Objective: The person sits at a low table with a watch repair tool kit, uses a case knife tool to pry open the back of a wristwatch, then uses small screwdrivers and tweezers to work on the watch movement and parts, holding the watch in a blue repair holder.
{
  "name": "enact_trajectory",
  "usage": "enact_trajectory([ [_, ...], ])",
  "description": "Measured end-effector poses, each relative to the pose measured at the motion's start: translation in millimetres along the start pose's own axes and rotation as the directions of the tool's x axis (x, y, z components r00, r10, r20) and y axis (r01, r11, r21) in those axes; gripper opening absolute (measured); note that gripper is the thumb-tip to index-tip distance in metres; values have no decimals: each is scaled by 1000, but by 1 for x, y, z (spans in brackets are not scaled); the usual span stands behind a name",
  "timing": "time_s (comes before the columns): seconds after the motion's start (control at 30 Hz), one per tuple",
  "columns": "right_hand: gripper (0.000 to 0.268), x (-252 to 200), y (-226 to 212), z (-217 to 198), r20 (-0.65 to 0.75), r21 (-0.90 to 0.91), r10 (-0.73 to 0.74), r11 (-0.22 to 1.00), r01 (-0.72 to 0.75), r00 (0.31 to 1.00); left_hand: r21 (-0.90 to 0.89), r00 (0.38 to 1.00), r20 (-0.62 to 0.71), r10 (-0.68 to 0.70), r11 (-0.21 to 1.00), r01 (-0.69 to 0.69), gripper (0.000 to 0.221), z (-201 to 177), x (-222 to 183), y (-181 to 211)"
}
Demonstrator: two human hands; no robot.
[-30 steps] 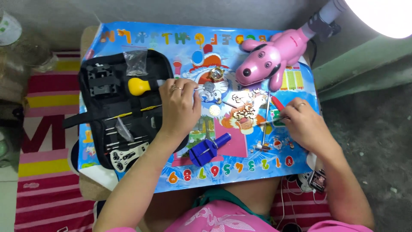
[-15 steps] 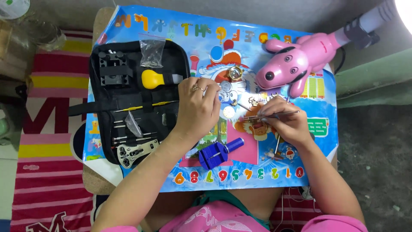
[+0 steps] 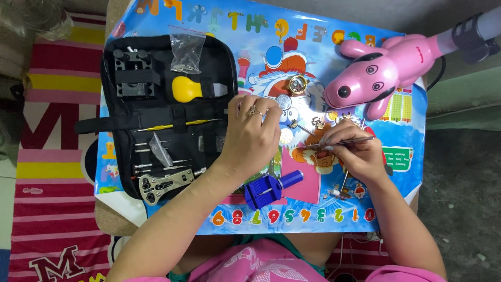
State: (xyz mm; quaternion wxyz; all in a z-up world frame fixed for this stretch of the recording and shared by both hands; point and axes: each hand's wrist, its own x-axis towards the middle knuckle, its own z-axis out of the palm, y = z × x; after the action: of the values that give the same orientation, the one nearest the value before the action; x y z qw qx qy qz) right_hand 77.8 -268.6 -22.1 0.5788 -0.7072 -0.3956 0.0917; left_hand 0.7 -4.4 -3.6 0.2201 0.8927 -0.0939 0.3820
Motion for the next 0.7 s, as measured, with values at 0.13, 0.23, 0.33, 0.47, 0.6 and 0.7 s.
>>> enact_trajectory([
  [0.13,8,-1,-3,1,-16,11,0,1000,0,1000,-12,1000,-3,1,1000,-1,13,3,-1,1],
  [0.23,10,-1,-9,0,-32,63,4,998,-2,999,-22,1000,-13,1,1000,-2,12,2,-1,1],
  [0.33,12,0,-15,-5,-100,27,-14,1000,16,995,-2,1000,-26,11,1000,-11,13,1,-1,1],
  [0.47,13,35,-36,0,-218,-180,-131,979,93,967,5,1000,-20,2,1000,-2,14,2,-2,-1],
  [0.6,17,81,-39,19,-183,-447,-329,867,220,926,10,1000,-7,-6,1000,6,13,1,-1,-1],
  [0.7,17,93,-32,27,-109,-578,-401,770,270,909,19,1000,-23,-11,1000,12,13,-2,-1,-1],
])
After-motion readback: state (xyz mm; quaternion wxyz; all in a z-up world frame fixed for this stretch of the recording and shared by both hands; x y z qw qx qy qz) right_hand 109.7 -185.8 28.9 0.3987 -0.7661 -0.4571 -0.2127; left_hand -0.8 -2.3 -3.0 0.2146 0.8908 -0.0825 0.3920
